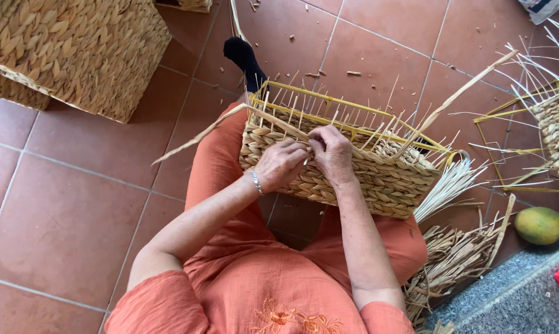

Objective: The person sits on the floor weaving dried water hyacinth strands around a rectangular basket body attached to a yellow bamboo frame, tucking and tightening strands along the rim. They rotate the basket, pull new strands from bundles on the floor, and use scissors to trim excess ends from the woven edge.

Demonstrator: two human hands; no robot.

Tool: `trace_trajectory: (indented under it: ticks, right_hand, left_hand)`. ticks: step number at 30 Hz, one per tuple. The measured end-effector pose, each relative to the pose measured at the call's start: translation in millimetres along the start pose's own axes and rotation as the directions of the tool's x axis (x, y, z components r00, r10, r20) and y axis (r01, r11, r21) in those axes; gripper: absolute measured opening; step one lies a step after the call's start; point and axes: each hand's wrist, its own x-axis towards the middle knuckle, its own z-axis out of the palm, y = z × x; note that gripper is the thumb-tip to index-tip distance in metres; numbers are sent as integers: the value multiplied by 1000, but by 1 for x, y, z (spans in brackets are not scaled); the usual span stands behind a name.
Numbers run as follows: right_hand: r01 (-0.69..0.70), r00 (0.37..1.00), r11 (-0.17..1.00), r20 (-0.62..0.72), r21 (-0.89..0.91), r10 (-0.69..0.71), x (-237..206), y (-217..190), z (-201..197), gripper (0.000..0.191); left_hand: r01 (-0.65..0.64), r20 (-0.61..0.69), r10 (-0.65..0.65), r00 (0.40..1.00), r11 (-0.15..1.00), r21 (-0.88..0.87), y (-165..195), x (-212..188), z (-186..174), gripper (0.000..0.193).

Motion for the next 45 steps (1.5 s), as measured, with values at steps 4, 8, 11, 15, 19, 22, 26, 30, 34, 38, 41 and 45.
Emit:
trace_trajectory:
  ticks: [4, 8, 11, 15, 19, 22, 26, 30, 34, 38, 41, 45]
  right_hand:
    - [33, 995, 996, 94, 89, -41, -1, 4, -8, 13]
    - [-96, 990, 994, 112, 58, 89, -2, 10, -3, 6]
    - [-41, 999, 998, -30, -54, 39, -2, 16, 7, 4]
    - [-46, 993, 994, -114, -104, 34, -8, 24, 20, 5]
    - [-59, 977, 998, -202, 16, 61, -6, 35, 34, 14]
    - [-123, 958, 988, -272, -91, 94, -5, 41, 48, 23]
    - [26, 964, 944, -243, -328, -111, -7, 40, 62, 7]
    - [185, 956, 923, -156, -337, -248, -10, 28, 56, 16]
    - [54, 998, 995, 23, -85, -52, -8, 10, 32, 12]
    - [189, 979, 982, 76, 3, -189, -16, -5, 7, 25]
    - [133, 987, 990, 102, -55, -127, -13, -11, 7, 18]
    - [-11, 992, 1000, 128, 11, 10, -5, -10, 13, 4]
  left_hand:
    - [136, -73, -119, 990, 942, 307, -22, 2, -31, 46]
    - [128, -45, -122, 992, 856, 501, -46, -1, -55, 37]
    - [97, 72, -139, 988, 901, 423, -51, -14, -60, 27]
    - [432, 181, -445, 877, 895, 108, -45, -32, -54, 11]
    - [574, 232, -627, 744, 777, 258, -43, -24, -57, 13]
    - [333, 3, -356, 934, 877, 346, -31, -14, -66, 23]
    - [174, 65, -219, 973, 892, 416, -10, -17, -69, 24]
    - [207, 268, -347, 899, 875, 438, -7, -26, -44, 41]
    - [243, 397, -446, 802, 851, 465, -21, -33, -38, 7]
    - [190, 222, -309, 925, 881, 432, -16, -21, -53, 12]
    - [52, 17, -76, 997, 811, 582, 2, 3, -56, 22]
    - [-64, -152, 245, 958, 697, 714, 17, 16, -59, 26]
